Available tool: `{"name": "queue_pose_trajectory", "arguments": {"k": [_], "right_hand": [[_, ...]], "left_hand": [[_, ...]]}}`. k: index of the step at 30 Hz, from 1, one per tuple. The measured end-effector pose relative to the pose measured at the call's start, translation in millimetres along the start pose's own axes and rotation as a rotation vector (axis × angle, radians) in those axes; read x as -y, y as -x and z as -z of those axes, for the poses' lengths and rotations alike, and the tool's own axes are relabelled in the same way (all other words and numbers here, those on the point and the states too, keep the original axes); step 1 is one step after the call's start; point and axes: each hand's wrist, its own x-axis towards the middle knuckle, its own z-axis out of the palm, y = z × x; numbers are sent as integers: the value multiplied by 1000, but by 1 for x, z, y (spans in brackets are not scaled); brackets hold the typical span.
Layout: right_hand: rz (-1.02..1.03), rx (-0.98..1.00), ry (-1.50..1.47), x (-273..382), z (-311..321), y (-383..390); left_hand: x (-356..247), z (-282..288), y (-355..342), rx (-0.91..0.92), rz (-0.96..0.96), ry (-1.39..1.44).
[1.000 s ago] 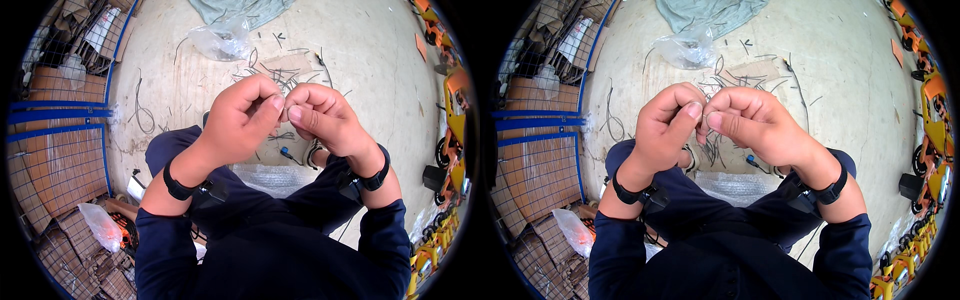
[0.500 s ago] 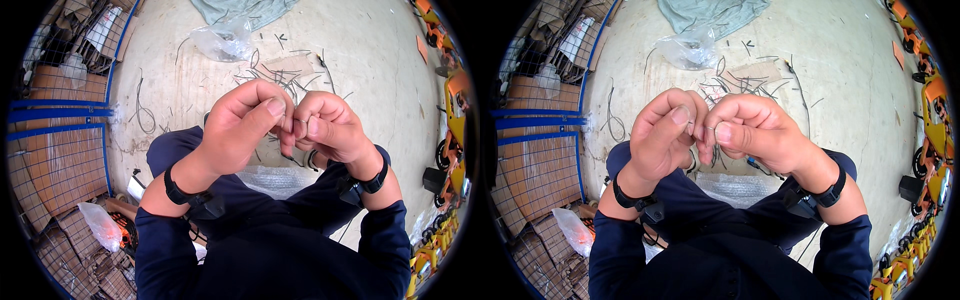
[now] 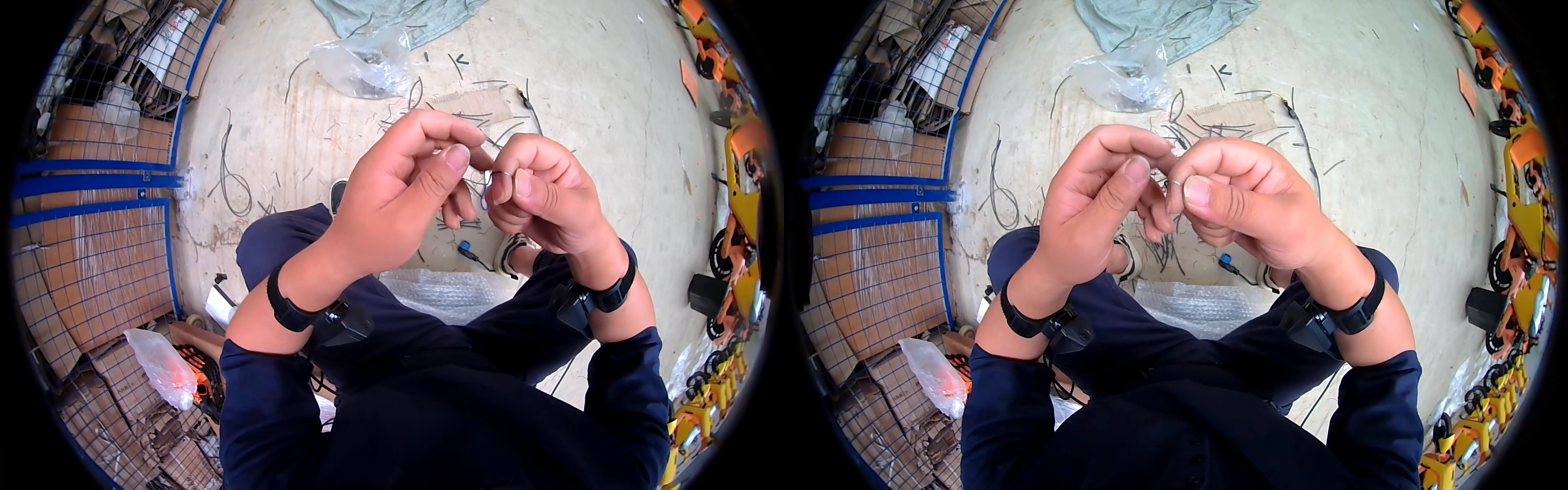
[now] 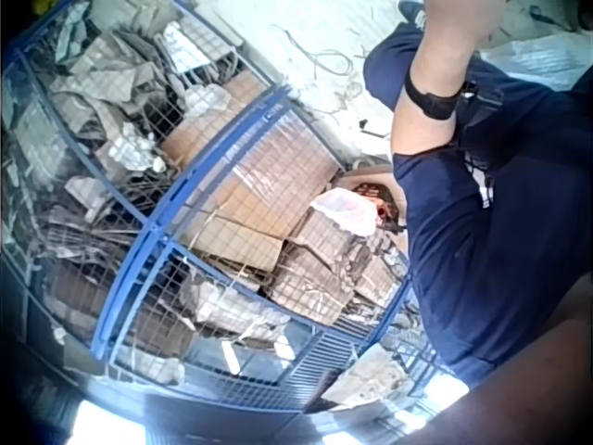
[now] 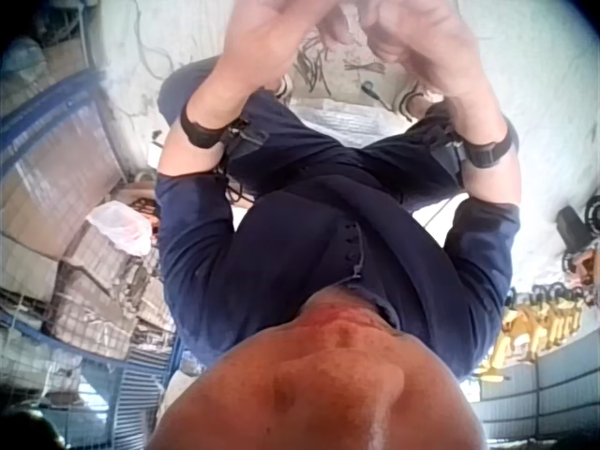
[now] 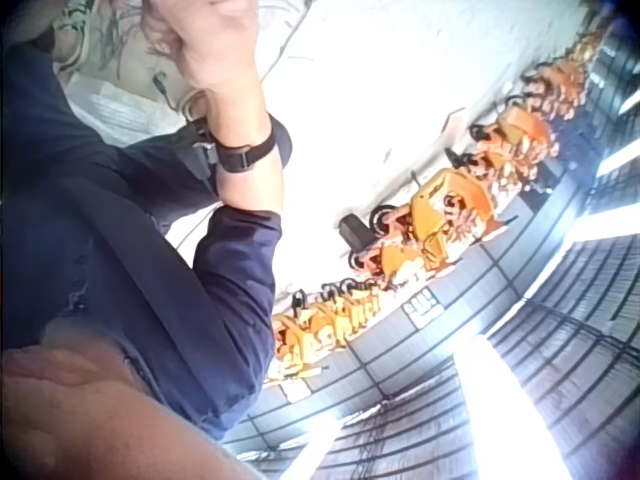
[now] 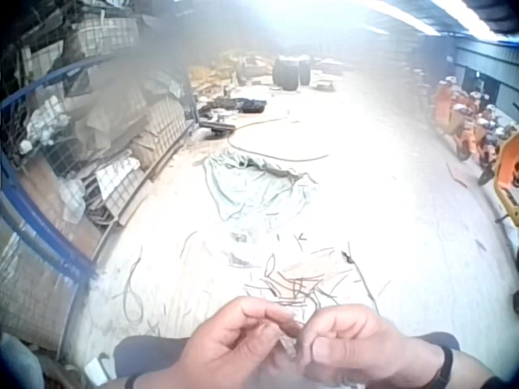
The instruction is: The person cuts several wires using scissors and then strips the insulation from the wire ends by hand.
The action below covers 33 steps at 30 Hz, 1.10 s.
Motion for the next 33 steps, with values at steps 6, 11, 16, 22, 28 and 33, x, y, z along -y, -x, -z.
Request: {"name": "queue_pose_trajectory", "arguments": {"k": [6, 11, 16, 22, 28, 33], "right_hand": [[-73, -133, 79, 8, -1, 1], [-32, -160, 308, 12, -2, -1], [-80, -230, 415, 15, -5, 1], [-97, -209, 466, 19, -5, 2], [-101, -226, 518, 21, -8, 2], [-93, -247, 570, 21, -11, 1]], "left_hand": [[-1, 3, 0, 56, -96, -201], [6, 11, -1, 2, -226, -431], [-1, 11, -4, -21, -402, -726], [1, 10, -12, -70, -711, -949], [3, 12, -12, -41, -761, -1021], [2, 15, -14, -33, -790, -1016]]}}
